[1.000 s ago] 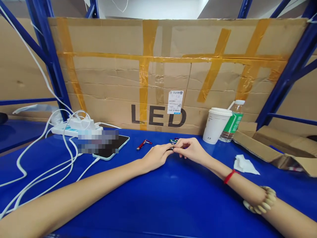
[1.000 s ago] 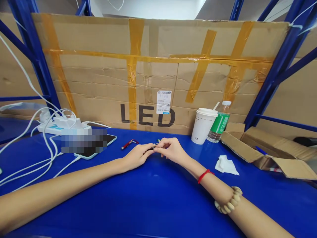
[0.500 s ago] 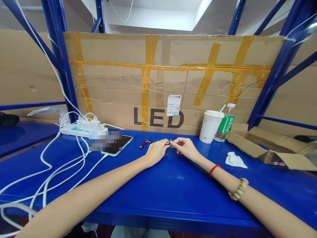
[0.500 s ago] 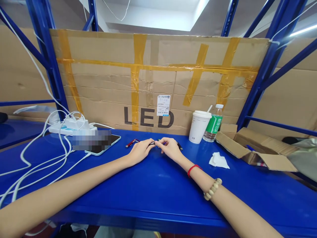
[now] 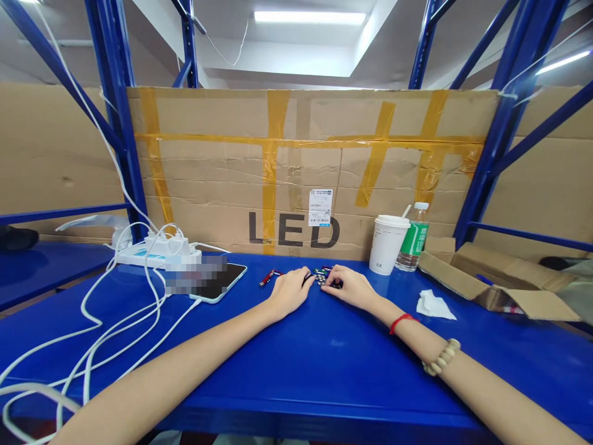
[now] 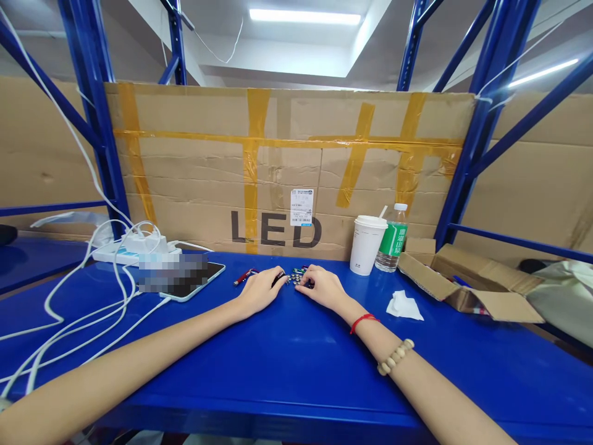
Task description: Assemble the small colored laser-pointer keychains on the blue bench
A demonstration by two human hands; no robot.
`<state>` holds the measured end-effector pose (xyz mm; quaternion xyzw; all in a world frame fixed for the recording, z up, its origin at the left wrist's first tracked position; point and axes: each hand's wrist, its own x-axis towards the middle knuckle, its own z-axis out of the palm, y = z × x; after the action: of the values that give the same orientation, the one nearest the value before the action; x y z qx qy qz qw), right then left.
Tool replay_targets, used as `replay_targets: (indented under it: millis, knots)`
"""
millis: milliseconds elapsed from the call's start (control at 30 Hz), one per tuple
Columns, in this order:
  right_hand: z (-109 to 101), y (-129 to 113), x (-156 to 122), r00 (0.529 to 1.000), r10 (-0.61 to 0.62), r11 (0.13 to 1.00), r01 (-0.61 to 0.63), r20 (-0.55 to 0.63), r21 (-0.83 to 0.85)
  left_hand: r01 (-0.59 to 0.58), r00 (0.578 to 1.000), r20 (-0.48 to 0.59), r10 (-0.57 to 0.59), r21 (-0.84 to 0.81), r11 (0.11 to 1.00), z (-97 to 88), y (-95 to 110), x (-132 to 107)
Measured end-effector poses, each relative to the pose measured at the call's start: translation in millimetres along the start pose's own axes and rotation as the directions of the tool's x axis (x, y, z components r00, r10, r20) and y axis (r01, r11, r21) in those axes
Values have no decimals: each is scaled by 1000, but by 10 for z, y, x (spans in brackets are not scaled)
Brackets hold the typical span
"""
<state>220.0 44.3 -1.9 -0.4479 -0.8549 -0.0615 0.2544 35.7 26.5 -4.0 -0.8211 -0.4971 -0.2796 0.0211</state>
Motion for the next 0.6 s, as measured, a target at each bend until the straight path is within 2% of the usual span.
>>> replay_targets:
  millis: [200,367,467,600]
  knots:
    - [-54,-19,-1,990,133,987,-137,-46,-85,26,999,-21,-25,33,999,-5,-7,-6]
    - [-119,-82,10,946,318,918,-322,-58,-230,37,999,-38,-35,53,998,-10,1,-19]
    - [-119,-102,15,938,342,912,-344,-45,-223,29,999,-40,-27,38,999,-20,9,-25]
    - [-98,-110,12,940,339,935,-334,30,-123,24,1000,-14,-24,14,1000,-32,18,-28]
